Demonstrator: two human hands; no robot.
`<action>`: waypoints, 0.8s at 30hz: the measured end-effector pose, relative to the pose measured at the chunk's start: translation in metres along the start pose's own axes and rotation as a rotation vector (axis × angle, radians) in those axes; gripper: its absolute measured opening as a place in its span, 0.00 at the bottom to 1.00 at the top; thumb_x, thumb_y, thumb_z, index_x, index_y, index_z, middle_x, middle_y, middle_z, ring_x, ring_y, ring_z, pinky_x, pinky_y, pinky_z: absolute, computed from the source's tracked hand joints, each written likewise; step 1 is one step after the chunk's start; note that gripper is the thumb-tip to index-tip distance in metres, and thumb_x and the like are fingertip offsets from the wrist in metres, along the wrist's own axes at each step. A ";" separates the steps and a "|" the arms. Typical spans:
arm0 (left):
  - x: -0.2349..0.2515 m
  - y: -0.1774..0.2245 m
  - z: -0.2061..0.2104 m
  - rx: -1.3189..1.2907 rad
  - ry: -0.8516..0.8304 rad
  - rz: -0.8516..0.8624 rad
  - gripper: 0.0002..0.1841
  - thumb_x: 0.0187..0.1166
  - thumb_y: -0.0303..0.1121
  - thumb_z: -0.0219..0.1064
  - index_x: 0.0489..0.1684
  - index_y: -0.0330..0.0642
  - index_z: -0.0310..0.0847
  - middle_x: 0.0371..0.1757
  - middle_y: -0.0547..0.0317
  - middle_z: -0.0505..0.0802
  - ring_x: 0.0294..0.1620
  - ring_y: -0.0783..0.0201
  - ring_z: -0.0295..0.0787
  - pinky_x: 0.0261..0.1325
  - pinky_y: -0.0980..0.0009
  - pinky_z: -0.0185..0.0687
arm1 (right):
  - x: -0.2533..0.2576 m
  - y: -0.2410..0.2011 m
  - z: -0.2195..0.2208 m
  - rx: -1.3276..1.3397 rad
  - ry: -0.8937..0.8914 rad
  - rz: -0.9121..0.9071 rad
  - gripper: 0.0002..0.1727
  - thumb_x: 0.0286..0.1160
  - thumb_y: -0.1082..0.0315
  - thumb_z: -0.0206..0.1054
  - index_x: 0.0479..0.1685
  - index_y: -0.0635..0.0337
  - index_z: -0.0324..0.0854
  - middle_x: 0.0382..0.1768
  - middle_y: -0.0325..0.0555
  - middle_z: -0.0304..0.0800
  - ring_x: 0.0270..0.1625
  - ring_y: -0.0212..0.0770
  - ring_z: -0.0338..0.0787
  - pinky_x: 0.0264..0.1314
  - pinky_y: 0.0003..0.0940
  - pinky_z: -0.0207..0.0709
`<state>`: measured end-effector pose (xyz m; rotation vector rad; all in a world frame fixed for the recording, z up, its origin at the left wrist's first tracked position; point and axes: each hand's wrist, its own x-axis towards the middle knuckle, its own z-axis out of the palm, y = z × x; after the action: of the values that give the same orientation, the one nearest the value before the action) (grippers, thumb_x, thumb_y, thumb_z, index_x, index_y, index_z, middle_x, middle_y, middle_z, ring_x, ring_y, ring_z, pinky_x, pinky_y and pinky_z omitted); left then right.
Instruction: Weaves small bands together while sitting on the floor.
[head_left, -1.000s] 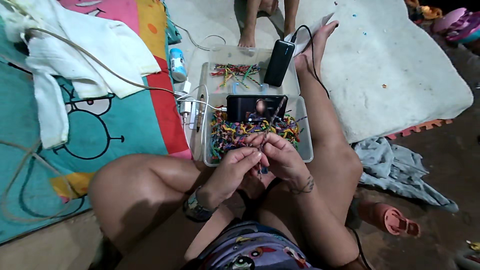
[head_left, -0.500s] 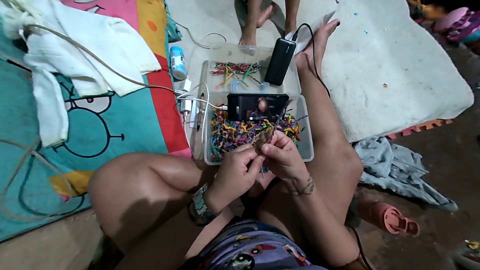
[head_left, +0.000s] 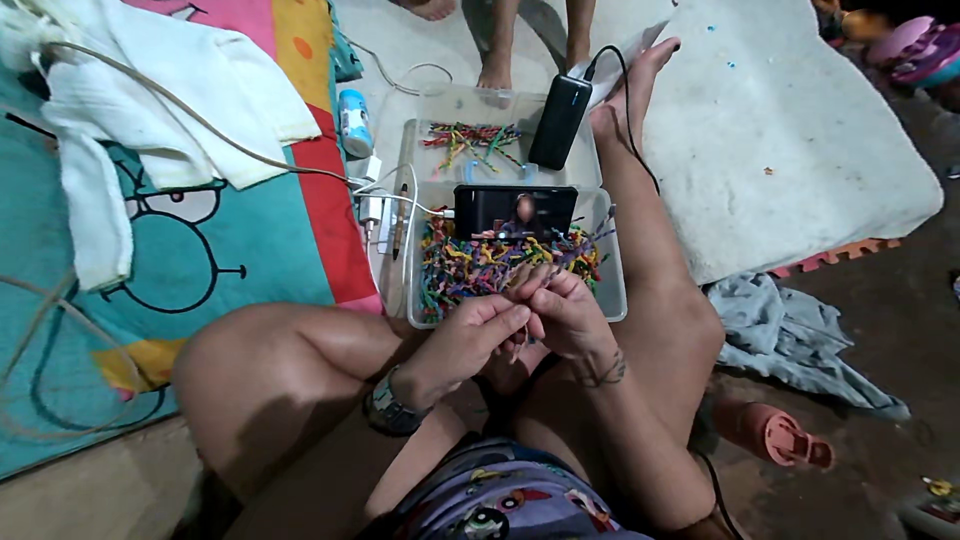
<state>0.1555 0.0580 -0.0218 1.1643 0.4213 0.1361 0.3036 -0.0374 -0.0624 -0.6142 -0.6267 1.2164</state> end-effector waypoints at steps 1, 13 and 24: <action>0.000 0.000 0.000 0.036 0.007 0.014 0.15 0.90 0.30 0.53 0.37 0.46 0.87 0.32 0.78 0.89 0.33 0.83 0.84 0.40 0.84 0.82 | 0.000 0.001 0.000 0.022 0.000 0.001 0.05 0.75 0.63 0.74 0.42 0.50 0.93 0.38 0.36 0.95 0.34 0.24 0.91 0.40 0.21 0.86; 0.002 -0.024 0.009 0.980 0.307 0.462 0.17 0.85 0.34 0.59 0.27 0.35 0.86 0.34 0.50 0.90 0.34 0.63 0.87 0.41 0.69 0.84 | 0.001 0.001 0.016 0.023 0.274 0.016 0.09 0.61 0.74 0.79 0.28 0.50 0.85 0.27 0.37 0.90 0.29 0.27 0.89 0.37 0.24 0.86; 0.001 -0.002 -0.022 1.137 0.457 0.446 0.16 0.88 0.36 0.55 0.38 0.39 0.89 0.36 0.57 0.87 0.32 0.66 0.84 0.35 0.70 0.82 | 0.010 -0.068 -0.031 -1.772 0.573 -0.134 0.21 0.82 0.50 0.64 0.52 0.58 0.90 0.72 0.64 0.78 0.69 0.65 0.79 0.66 0.64 0.71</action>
<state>0.1472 0.0764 -0.0311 2.3612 0.6630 0.6114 0.3726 -0.0463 -0.0331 -2.2138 -1.1189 0.0016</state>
